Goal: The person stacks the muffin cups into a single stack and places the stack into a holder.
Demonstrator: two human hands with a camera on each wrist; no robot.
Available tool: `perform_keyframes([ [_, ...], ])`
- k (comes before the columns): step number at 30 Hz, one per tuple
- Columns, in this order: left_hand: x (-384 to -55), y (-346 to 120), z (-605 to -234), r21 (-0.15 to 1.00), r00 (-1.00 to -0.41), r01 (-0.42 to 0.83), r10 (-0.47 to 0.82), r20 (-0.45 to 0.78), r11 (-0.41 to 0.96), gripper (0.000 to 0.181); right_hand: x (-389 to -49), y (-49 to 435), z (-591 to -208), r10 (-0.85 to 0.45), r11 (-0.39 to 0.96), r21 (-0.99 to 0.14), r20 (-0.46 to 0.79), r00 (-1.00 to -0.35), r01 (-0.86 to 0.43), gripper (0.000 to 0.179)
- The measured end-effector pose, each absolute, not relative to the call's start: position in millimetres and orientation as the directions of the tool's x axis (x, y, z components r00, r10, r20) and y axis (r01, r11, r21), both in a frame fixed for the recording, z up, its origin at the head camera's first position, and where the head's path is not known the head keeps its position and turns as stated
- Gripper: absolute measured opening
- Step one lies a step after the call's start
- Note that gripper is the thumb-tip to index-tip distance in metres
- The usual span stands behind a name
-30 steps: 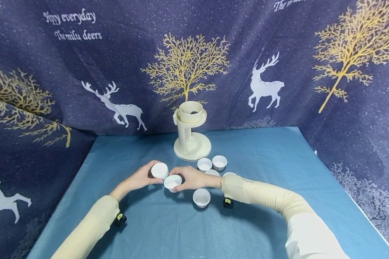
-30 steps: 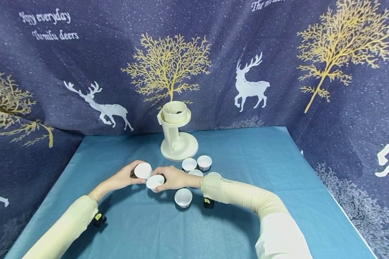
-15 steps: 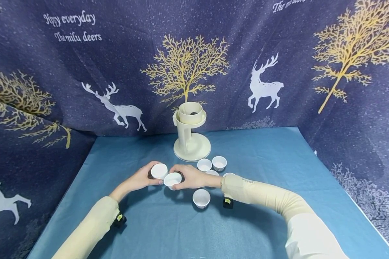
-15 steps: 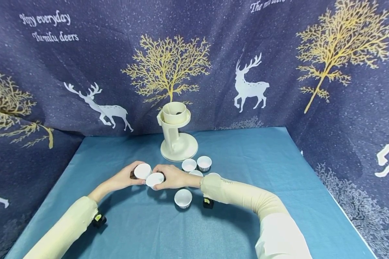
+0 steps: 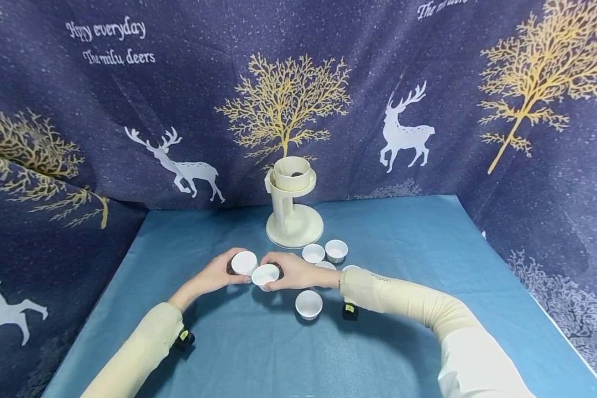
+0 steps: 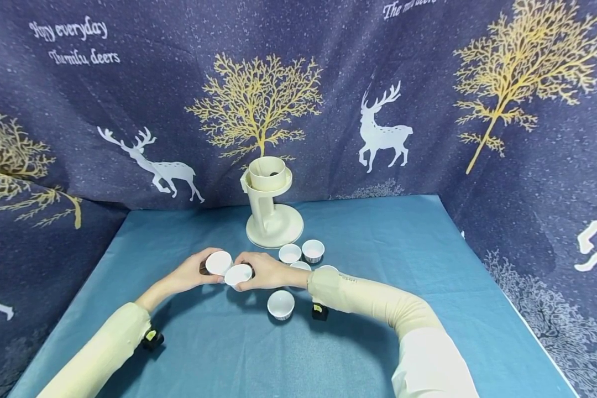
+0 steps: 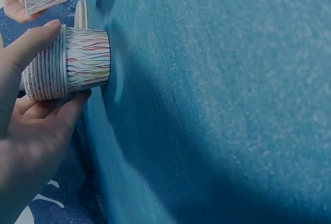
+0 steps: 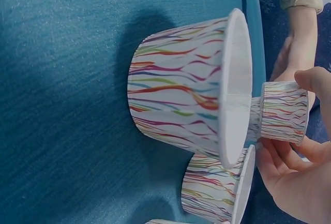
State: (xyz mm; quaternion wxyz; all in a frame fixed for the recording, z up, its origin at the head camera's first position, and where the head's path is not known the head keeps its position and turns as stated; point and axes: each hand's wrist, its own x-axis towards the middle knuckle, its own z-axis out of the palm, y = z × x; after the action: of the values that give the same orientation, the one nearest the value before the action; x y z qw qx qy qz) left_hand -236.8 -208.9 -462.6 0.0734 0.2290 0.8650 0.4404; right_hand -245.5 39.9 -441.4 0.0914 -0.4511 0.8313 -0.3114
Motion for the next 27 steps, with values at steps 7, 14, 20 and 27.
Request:
perform_keyframes([
  [7, -237.3, -209.0, -463.4, 0.79, -0.889, 0.333, 0.451, 0.081, 0.515, 0.071, -246.1, 39.9, -441.8, -0.809, 0.396, -0.599, 0.132, -0.573, -0.696, 0.042],
  [14, -237.4, -209.0, -462.0, 0.785, -0.891, 0.342, 0.443, 0.097, 0.517, 0.075, -243.9, 40.0, -439.3, -0.808, 0.405, -0.59, 0.127, -0.575, -0.699, 0.042],
  [20, -237.6, -208.7, -459.1, 0.792, -0.895, 0.327, 0.439, 0.084, 0.515, 0.073, -244.3, 39.5, -438.6, -0.805, 0.413, -0.589, 0.122, -0.581, -0.695, 0.042],
  [27, -236.6, -207.4, -458.7, 0.811, -0.901, 0.296, 0.429, 0.062, 0.505, 0.066, -243.9, 39.4, -438.4, -0.801, 0.406, -0.604, 0.125, -0.585, -0.686, 0.041],
])
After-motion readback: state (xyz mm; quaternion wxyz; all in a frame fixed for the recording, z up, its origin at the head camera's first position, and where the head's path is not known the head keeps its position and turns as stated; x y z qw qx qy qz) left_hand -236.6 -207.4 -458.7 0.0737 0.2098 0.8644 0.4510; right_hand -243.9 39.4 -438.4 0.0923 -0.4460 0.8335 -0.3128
